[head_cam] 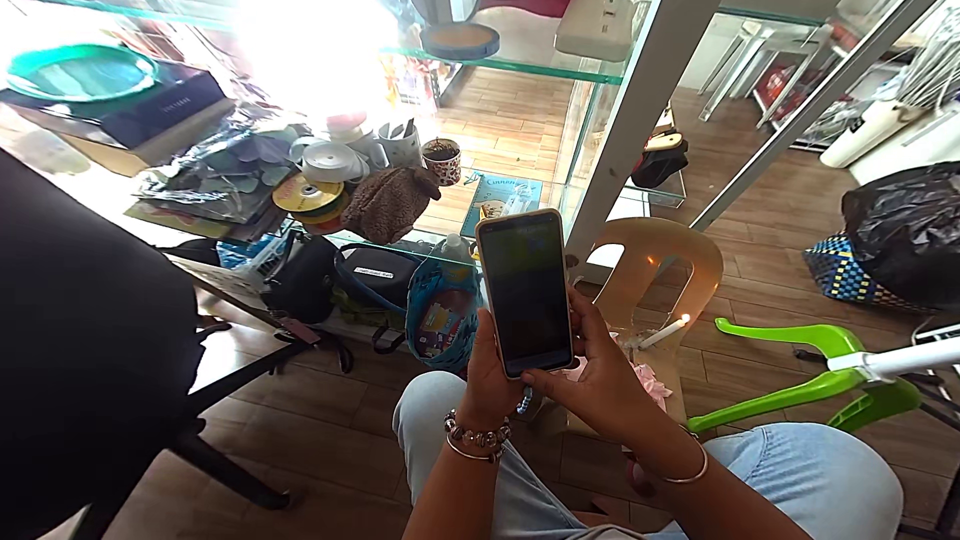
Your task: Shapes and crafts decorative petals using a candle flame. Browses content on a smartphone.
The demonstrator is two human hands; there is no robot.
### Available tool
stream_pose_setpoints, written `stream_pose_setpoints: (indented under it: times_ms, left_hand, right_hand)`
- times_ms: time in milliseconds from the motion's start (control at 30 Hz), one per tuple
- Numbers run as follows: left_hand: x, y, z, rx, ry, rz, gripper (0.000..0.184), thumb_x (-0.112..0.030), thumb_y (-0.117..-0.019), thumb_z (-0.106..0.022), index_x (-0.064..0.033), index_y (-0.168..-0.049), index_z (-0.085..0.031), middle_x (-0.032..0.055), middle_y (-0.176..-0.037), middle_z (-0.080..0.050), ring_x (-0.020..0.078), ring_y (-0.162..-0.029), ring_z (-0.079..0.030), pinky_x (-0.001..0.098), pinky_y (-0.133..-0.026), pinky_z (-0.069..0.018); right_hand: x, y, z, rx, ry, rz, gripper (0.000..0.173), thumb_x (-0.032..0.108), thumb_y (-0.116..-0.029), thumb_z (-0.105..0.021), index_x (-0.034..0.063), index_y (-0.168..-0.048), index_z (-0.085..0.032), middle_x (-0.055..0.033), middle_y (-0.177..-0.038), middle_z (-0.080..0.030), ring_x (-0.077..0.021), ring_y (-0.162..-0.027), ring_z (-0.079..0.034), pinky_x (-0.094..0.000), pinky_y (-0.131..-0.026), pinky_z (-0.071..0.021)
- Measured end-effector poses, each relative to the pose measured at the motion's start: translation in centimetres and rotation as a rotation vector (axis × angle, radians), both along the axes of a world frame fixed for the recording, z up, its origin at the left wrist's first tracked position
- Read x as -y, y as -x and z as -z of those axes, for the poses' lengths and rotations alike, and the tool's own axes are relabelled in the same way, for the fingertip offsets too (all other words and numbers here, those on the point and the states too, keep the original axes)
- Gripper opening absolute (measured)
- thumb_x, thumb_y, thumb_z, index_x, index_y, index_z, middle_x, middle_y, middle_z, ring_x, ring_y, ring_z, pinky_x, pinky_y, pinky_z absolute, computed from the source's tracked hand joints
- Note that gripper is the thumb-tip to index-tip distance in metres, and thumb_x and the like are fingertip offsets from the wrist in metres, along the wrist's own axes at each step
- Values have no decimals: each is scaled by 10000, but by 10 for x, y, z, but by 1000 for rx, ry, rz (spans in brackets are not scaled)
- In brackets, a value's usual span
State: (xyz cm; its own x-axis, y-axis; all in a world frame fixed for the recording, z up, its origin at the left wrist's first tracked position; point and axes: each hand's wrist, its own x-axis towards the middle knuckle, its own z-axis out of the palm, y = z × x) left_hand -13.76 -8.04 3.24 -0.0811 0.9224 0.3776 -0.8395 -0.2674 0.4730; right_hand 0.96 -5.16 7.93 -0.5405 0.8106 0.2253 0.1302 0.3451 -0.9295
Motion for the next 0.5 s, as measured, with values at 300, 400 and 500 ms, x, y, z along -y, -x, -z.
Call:
stream_pose_setpoints:
  times_ms: [300, 400, 500]
  left_hand:
    - [-1, -2, 6, -4, 9, 38, 521, -600, -1000, -504, -217, -1310, -672, 36, -1214, -721, 146, -1119, -692, 347, -960, -575]
    - [-2, -3, 5, -15, 12, 40, 519, -599, -1003, -497, -220, -1312, -669, 30, -1211, -721, 137, -1107, -696, 339, -947, -581]
    - [-1, -3, 4, -10, 11, 54, 513, -590, -1004, -505, -215, -1313, -669, 35, -1209, -722, 140, -1108, -696, 342, -947, -580]
  right_hand:
    - [-21, -18, -9, -134, 297, -133, 482, 218, -924, -712, 81, -1358, -551, -46, -1129, -687, -125, -991, -695, -260, -860, -599]
    - [-22, -15, -8, -148, 299, -137, 375, 140, -942, -656, 97, -1300, -553, -19, -1053, -685, -86, -937, -687, -230, -838, -584]
    - [-23, -12, -9, -165, 298, -115, 262, 94, -973, -605, 93, -1233, -575, -15, -993, -704, -77, -897, -699, -225, -811, -590]
